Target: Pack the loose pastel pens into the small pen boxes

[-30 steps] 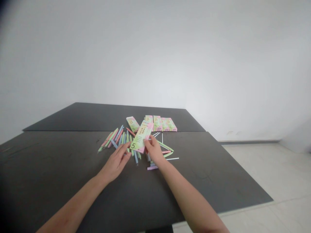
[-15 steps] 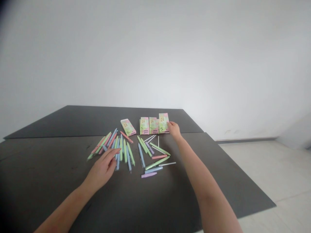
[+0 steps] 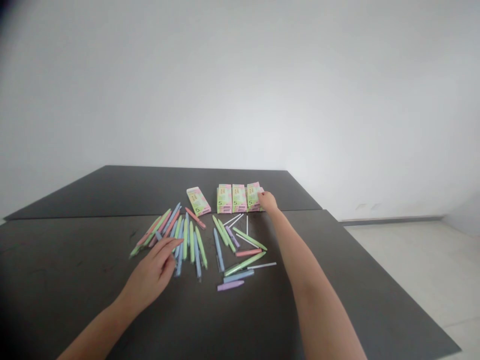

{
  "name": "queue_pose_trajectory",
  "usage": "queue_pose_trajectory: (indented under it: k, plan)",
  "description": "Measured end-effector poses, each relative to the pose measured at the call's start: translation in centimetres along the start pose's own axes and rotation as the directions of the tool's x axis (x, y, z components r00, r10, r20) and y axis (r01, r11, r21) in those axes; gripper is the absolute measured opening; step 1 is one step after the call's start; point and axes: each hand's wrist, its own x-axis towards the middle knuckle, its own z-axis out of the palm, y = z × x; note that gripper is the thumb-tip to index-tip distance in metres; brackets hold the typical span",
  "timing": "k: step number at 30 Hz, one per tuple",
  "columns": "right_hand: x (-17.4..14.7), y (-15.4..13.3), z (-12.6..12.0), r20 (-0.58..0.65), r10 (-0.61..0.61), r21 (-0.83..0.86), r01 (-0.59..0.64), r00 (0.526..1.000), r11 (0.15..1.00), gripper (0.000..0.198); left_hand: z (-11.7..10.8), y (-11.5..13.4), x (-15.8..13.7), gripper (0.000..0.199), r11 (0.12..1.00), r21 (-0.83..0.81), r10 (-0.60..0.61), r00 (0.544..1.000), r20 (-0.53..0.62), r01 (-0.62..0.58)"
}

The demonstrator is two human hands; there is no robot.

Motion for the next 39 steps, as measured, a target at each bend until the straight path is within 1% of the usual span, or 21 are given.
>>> queue_pose_trajectory:
  k: [7,13,16,20,26,29,31,34,37,39]
  plan:
    - [0.2,-0.3,0.5,0.033,-0.002,-0.112,0.006,0.999,0.994,0.033,-0.2,0.3,-0.1,0.038,0.999,0.029,0.034,0.999,-0.006,-0.034]
    - [0.0,-0.4,0.6,0.019,-0.016,-0.182,0.019,1.0,0.983,0.032,-0.2,0.5,-0.1,0.037,1.0,0.016,0.024,1.0,0.011,-0.024]
    - [-0.2,-0.6,0.5,-0.004,-0.03,-0.211,0.029,1.0,0.977,0.028,-0.3,0.6,0.0,0.037,1.0,0.008,0.018,1.0,0.015,-0.018]
    - [-0.6,-0.8,0.4,-0.049,-0.062,-0.238,0.049,0.997,0.97,0.036,-0.3,0.7,0.0,0.038,1.0,-0.011,0.01,1.0,0.017,-0.009]
    - [-1.7,-1.6,-0.2,-0.154,-0.106,-0.237,0.068,0.982,0.969,0.037,-0.6,0.9,0.0,0.039,1.0,-0.014,0.0,0.999,0.033,0.001]
    - [-2.4,-3.3,-0.1,-0.22,-0.162,-0.229,0.11,0.962,0.967,0.038,-0.8,1.1,-0.1,0.039,1.0,-0.002,-0.003,0.999,0.043,0.003]
    - [-3.0,-5.2,0.5,-0.232,-0.23,-0.225,0.178,0.945,0.958,0.037,-0.9,1.2,-0.1,0.04,1.0,0.001,0.001,0.999,0.05,-0.002]
    - [-4.1,-8.5,2.5,-0.181,-0.358,-0.22,0.317,0.916,0.923,0.033,-1.0,1.3,-0.2,0.04,1.0,0.001,0.006,0.999,0.051,-0.006]
    - [-5.5,-11.9,5.4,-0.091,-0.47,-0.22,0.442,0.878,0.869,0.031,-1.0,1.4,-0.2,0.04,1.0,0.001,-0.004,0.998,0.06,0.004]
    - [-6.6,-13.8,7.5,-0.032,-0.519,-0.224,0.5,0.854,0.837,0.034,-1.1,1.4,-0.3,0.04,1.0,0.001,-0.012,0.997,0.08,0.012]
